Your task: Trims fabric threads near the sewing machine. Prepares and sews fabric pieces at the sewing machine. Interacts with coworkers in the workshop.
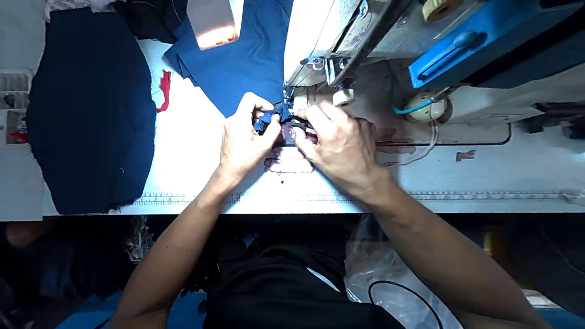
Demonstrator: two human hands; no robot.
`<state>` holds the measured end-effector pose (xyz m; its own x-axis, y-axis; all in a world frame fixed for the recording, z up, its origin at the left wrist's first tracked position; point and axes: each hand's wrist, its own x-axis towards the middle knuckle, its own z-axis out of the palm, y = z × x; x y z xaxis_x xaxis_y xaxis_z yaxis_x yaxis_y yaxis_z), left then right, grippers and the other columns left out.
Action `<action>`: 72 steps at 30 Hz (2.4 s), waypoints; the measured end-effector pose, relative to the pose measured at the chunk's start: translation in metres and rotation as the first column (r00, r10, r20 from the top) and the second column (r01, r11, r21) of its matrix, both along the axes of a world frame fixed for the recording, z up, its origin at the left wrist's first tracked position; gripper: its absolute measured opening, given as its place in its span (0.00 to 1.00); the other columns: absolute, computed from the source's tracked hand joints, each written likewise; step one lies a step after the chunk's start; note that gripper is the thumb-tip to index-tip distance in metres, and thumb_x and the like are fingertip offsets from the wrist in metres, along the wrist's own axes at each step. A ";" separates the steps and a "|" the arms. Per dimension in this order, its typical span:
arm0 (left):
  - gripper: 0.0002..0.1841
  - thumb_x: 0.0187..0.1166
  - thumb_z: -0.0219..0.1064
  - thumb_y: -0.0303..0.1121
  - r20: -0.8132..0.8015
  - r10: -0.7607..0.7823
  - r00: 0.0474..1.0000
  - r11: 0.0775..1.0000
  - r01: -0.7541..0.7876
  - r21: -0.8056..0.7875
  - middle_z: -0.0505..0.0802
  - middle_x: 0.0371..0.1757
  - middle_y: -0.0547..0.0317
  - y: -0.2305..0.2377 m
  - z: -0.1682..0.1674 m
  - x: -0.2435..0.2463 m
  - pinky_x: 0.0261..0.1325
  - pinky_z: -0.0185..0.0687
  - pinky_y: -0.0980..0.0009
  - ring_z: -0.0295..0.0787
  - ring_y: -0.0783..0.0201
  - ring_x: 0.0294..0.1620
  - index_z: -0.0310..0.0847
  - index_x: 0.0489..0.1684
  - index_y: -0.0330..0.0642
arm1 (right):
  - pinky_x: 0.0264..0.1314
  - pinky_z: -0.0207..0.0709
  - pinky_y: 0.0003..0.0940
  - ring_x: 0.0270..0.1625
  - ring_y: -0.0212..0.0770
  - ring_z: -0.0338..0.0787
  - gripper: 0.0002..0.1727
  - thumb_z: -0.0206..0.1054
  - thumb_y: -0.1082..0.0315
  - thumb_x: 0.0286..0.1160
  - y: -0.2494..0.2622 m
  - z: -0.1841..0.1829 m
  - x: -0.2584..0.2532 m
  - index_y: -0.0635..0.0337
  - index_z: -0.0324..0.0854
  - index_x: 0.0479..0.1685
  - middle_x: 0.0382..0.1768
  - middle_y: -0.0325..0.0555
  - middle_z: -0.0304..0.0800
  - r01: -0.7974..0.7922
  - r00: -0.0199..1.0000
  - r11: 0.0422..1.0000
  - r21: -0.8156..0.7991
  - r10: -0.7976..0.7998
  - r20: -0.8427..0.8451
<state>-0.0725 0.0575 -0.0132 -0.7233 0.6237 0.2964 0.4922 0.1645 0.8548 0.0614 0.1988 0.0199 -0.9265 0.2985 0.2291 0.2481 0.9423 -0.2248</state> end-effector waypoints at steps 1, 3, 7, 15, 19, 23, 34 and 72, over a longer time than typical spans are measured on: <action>0.10 0.75 0.71 0.31 0.001 0.005 1.000 1.000 -0.005 -0.001 0.90 0.35 0.64 0.001 0.000 0.000 0.34 0.83 0.80 0.87 0.77 0.32 0.80 0.50 0.41 | 0.24 0.76 0.50 0.32 0.54 0.89 0.17 0.67 0.61 0.78 -0.004 -0.003 -0.002 0.56 0.87 0.61 0.45 0.52 0.88 0.012 1.000 1.000 0.002 -0.012 -0.019; 0.11 0.75 0.71 0.31 0.004 0.011 1.000 1.000 -0.010 -0.002 0.90 0.35 0.64 0.001 0.000 0.000 0.33 0.82 0.80 0.86 0.77 0.31 0.79 0.50 0.41 | 0.24 0.76 0.48 0.33 0.53 0.90 0.16 0.66 0.59 0.80 -0.008 -0.008 -0.009 0.56 0.88 0.58 0.43 0.52 0.89 0.037 0.998 0.998 0.048 -0.034 -0.056; 0.09 0.74 0.70 0.30 0.013 0.009 1.000 1.000 -0.009 0.008 0.90 0.33 0.66 0.002 0.000 -0.001 0.33 0.81 0.81 0.85 0.78 0.30 0.78 0.46 0.43 | 0.27 0.77 0.45 0.35 0.52 0.91 0.15 0.64 0.59 0.81 -0.013 -0.017 -0.021 0.57 0.89 0.55 0.42 0.53 0.90 0.073 0.989 0.991 0.109 -0.058 -0.134; 0.07 0.72 0.71 0.30 -0.017 -0.038 0.999 0.998 0.037 -0.047 0.91 0.37 0.63 0.000 -0.001 0.000 0.37 0.84 0.75 0.88 0.74 0.34 0.81 0.43 0.43 | 0.25 0.76 0.48 0.34 0.52 0.91 0.13 0.63 0.61 0.84 -0.007 -0.021 -0.014 0.58 0.88 0.53 0.44 0.52 0.91 -0.011 0.994 1.000 0.021 0.014 -0.109; 0.07 0.70 0.71 0.31 -0.025 -0.044 0.999 0.996 0.042 -0.075 0.91 0.35 0.64 0.000 0.000 -0.001 0.38 0.83 0.73 0.87 0.73 0.35 0.81 0.41 0.45 | 0.26 0.77 0.48 0.34 0.52 0.91 0.15 0.61 0.60 0.82 -0.008 -0.025 -0.023 0.57 0.89 0.55 0.44 0.53 0.91 0.005 0.990 1.000 0.028 -0.001 -0.139; 0.07 0.68 0.71 0.31 -0.037 -0.043 0.998 0.997 0.041 -0.067 0.90 0.34 0.63 -0.001 0.000 -0.001 0.37 0.81 0.73 0.86 0.73 0.34 0.81 0.39 0.44 | 0.23 0.75 0.49 0.31 0.52 0.91 0.14 0.59 0.61 0.83 -0.005 -0.024 -0.023 0.58 0.88 0.45 0.40 0.51 0.91 -0.042 0.991 0.999 0.014 0.043 -0.126; 0.05 0.68 0.73 0.33 -0.237 -0.555 0.798 0.829 0.553 -0.081 0.90 0.30 0.64 -0.033 0.015 0.079 0.46 0.80 0.66 0.86 0.67 0.36 0.88 0.35 0.44 | 0.41 0.83 0.59 0.47 0.59 0.91 0.21 0.64 0.52 0.84 0.015 -0.010 0.033 0.55 0.87 0.64 0.52 0.56 0.89 0.113 0.993 0.994 -0.015 -0.112 0.036; 0.13 0.81 0.67 0.43 -0.370 -0.753 0.545 0.656 0.578 -0.485 0.94 0.45 0.57 -0.070 0.010 0.145 0.57 0.81 0.59 0.90 0.55 0.52 0.88 0.54 0.50 | 0.70 0.69 0.73 0.69 0.74 0.79 0.25 0.56 0.47 0.90 0.025 -0.019 0.045 0.50 0.82 0.74 0.66 0.64 0.84 0.137 0.989 0.989 0.046 -0.139 0.044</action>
<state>0.0723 -0.0126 -0.0035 0.1465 0.9689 0.1996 0.8828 -0.2191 0.4156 0.1064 0.2243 0.0011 -0.8871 0.4153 0.2014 0.3860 0.9067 -0.1698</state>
